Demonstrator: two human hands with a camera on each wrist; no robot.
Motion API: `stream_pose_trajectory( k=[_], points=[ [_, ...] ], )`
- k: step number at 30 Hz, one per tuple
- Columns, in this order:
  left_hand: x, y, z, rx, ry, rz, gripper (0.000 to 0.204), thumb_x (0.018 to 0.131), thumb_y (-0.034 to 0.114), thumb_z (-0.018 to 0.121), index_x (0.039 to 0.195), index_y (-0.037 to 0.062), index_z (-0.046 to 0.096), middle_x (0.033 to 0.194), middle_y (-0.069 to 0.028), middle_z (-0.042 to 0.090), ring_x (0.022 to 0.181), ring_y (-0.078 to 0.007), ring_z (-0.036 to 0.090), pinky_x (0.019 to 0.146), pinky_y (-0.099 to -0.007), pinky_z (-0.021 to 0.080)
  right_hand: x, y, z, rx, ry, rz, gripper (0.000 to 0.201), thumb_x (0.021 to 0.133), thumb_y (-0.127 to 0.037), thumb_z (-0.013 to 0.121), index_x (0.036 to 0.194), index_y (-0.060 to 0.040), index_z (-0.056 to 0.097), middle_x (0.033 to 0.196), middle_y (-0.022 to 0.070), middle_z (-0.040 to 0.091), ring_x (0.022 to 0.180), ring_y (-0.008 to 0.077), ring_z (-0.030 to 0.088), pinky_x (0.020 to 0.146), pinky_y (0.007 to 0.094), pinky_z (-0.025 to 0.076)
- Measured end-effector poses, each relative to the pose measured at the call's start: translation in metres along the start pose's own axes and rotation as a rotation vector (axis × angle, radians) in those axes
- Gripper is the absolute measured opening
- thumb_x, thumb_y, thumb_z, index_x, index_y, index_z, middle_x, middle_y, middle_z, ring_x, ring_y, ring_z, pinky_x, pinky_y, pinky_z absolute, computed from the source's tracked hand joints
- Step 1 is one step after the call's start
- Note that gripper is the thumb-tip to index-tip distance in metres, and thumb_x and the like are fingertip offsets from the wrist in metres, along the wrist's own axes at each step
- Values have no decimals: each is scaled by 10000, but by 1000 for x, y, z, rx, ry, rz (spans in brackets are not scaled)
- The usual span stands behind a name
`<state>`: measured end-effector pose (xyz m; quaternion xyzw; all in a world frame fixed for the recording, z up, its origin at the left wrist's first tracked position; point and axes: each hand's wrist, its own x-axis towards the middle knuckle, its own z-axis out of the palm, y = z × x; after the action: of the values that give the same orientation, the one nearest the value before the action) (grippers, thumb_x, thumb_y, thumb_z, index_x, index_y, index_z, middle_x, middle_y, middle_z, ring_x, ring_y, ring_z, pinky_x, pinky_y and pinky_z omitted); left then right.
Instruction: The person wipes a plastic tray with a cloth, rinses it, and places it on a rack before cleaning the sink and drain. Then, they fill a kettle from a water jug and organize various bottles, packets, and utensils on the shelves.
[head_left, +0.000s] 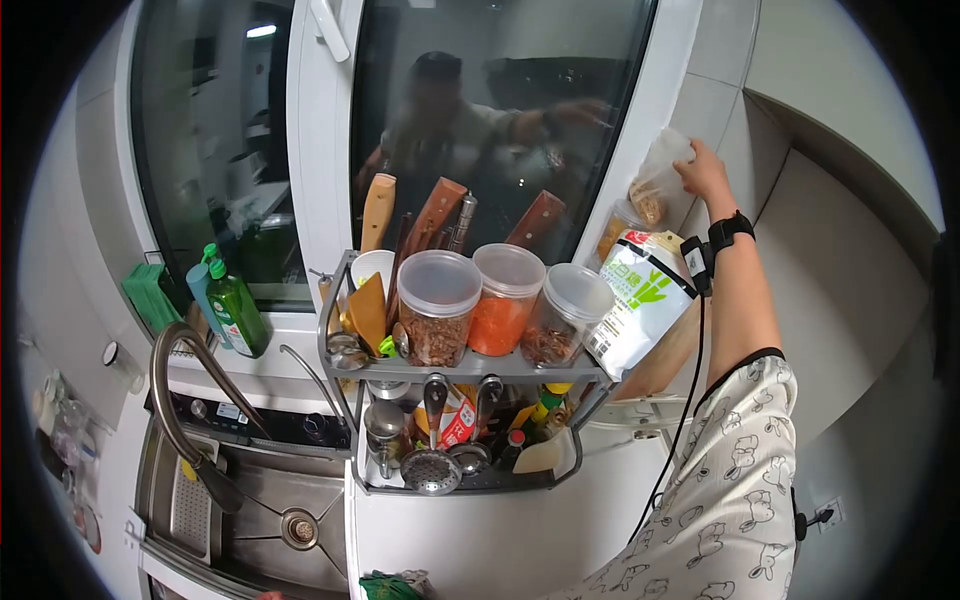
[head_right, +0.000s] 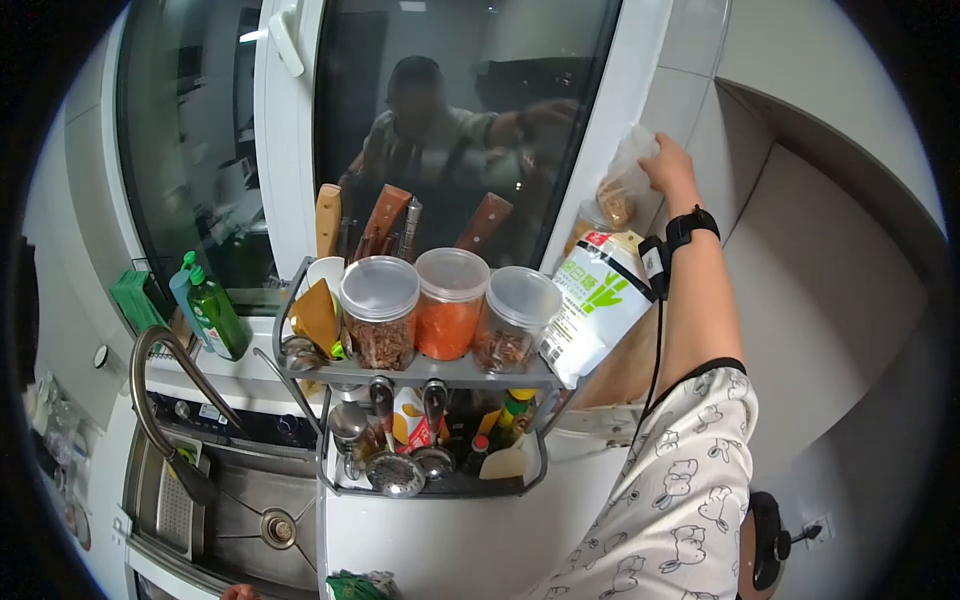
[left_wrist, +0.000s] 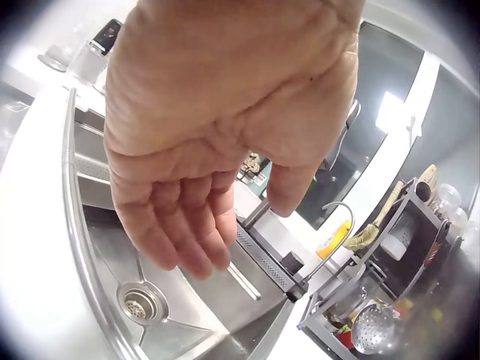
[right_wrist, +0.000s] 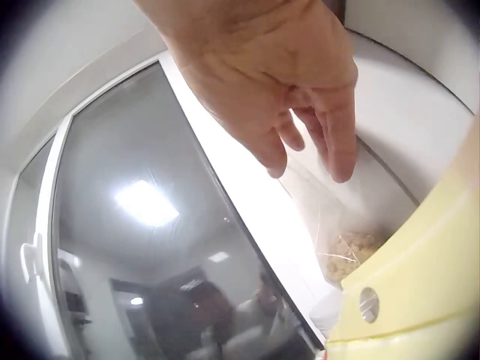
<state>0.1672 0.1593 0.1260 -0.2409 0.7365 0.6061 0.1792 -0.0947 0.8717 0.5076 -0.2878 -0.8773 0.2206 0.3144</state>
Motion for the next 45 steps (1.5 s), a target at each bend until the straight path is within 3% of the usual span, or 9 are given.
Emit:
stream_pose_trajectory(
  k=[2, 6, 8, 16, 21, 24, 27, 33, 45],
  points=[
    [7, 6, 8, -31, -38, 86, 402, 872, 359, 574, 1090, 24, 534, 989, -69, 577, 951, -183, 544, 863, -321, 428, 10, 8, 2, -354, 319, -520, 544, 759, -163, 651, 1268, -98, 470, 1104, 199, 567, 958, 302, 580, 814, 395, 480],
    [11, 20, 14, 60, -68, 136, 360, 862, 356, 596, 1036, 44, 549, 900, -20, 564, 910, -143, 531, 800, -282, 431, 9, 26, -3, -414, -3, -735, 511, 789, -180, 616, 1268, -93, 462, 1167, 197, 536, 1070, 335, 521, 892, 402, 434],
    [18, 12, 6, 73, -86, 158, 359, 863, 358, 595, 1034, 44, 552, 916, -25, 570, 910, -139, 533, 789, -272, 431, 1, 20, -16, -182, 436, -910, 494, 818, -210, 590, 1278, -99, 450, 1197, 172, 514, 1115, 311, 492, 872, 378, 449],
    [2, -18, -20, 102, -65, 303, 395, 881, 337, 569, 1106, 13, 544, 1027, -83, 591, 958, -177, 545, 854, -305, 435, -163, -19, -78, 180, 514, -680, 363, 874, -237, 544, 1204, -90, 513, 1151, 91, 549, 1075, 204, 521, 814, 314, 456],
    [9, -33, -28, 241, 2, 323, 291, 868, 290, 598, 1015, 40, 572, 949, -64, 595, 901, -123, 524, 811, -268, 433, -313, 19, 1, 879, -118, -608, 168, 886, -154, 537, 1005, -44, 580, 901, 34, 607, 855, 97, 560, 748, 248, 447],
    [8, -23, -2, 110, 81, 593, 339, 829, 76, 609, 596, 117, 367, 532, 77, 314, 475, -30, 275, 419, -218, 218, -431, 34, 70, 565, -653, -384, 267, 836, -148, 584, 1070, -22, 561, 958, 106, 607, 875, 210, 591, 771, 315, 467],
    [4, -14, 4, 112, -137, 493, 201, 760, -17, 560, 631, 74, 435, 590, 64, 392, 557, -26, 341, 477, -196, 282, -554, 96, 155, 356, -911, -648, 441, 814, -219, 597, 1209, -61, 483, 1210, 171, 495, 1152, 302, 440, 993, 387, 338],
    [4, 3, 5, 775, -424, 787, 360, 792, 123, 609, 1122, 27, 504, 1079, -156, 542, 950, -278, 566, 741, -316, 473, -701, 148, 187, -32, -924, -404, 610, 783, -238, 629, 1310, -55, 383, 1345, 225, 337, 1232, 381, 323, 1032, 419, 284],
    [8, -40, -89, 924, -785, 731, 420, 806, 184, 622, 1172, 22, 497, 1142, -179, 513, 972, -323, 556, 753, -368, 466, -775, 91, 229, -189, -490, -223, 393, 789, -56, 531, 1181, -66, 499, 1230, 153, 430, 1193, 298, 379, 1030, 551, 217]
  ],
)
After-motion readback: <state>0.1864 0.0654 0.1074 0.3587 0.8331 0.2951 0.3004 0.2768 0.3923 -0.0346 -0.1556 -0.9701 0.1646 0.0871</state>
